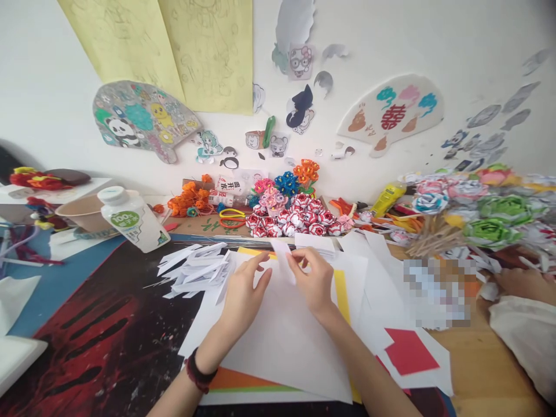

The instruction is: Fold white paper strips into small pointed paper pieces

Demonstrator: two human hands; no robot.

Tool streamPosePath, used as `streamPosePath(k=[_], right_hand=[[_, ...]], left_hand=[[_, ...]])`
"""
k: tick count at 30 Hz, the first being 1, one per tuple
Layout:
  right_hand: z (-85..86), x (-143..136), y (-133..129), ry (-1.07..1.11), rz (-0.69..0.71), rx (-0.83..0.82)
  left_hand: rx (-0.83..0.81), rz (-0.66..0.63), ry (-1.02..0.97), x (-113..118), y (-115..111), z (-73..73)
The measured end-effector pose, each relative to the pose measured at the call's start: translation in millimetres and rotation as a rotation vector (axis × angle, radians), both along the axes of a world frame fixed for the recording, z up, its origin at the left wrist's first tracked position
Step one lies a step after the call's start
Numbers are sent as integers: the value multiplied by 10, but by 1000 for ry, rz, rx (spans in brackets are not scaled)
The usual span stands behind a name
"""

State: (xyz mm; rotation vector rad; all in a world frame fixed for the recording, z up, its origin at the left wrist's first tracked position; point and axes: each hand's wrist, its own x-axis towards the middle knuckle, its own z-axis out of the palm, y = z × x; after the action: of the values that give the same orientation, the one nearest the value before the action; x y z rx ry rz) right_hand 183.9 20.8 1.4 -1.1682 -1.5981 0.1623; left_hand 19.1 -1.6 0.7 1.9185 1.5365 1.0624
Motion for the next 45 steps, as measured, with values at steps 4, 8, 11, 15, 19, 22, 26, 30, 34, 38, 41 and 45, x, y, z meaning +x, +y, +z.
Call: streamPosePath(k=[4, 8, 11, 15, 19, 22, 26, 30, 34, 38, 41, 45], right_hand=[[-19, 402, 154, -326, -221, 257], [-92, 676, 341, -590, -265, 153], [-148, 693, 419, -667, -168, -27], [-179, 653, 434, -642, -133, -178], [-173, 688, 430, -548, -195, -188], [-146, 701, 397, -486, -300, -90], [-70, 522, 251, -332, -317, 96], [6, 152, 53, -69, -18, 31], [17, -105, -54, 179, 289, -295], [-15, -144, -49, 359, 461, -468], [-24, -114, -11, 434, 551, -540], [-27, -68, 42, 468, 683, -670]], left_hand=[[-1, -92, 19, 41, -37, 19], [26, -123, 56, 72, -80, 40], [35, -129, 73, 68, -84, 43], [19, -136, 84, 63, -78, 46], [18, -153, 92, 76, -88, 52], [38, -156, 100, 86, -100, 48], [74, -145, 92, 101, -122, 36], [127, -60, 60, 111, -121, 31], [150, 33, 27, 93, -80, -3], [119, 47, -16, 77, -47, -42], [64, 32, -57, 75, -40, -29], [32, 21, -108, 65, -34, 24]])
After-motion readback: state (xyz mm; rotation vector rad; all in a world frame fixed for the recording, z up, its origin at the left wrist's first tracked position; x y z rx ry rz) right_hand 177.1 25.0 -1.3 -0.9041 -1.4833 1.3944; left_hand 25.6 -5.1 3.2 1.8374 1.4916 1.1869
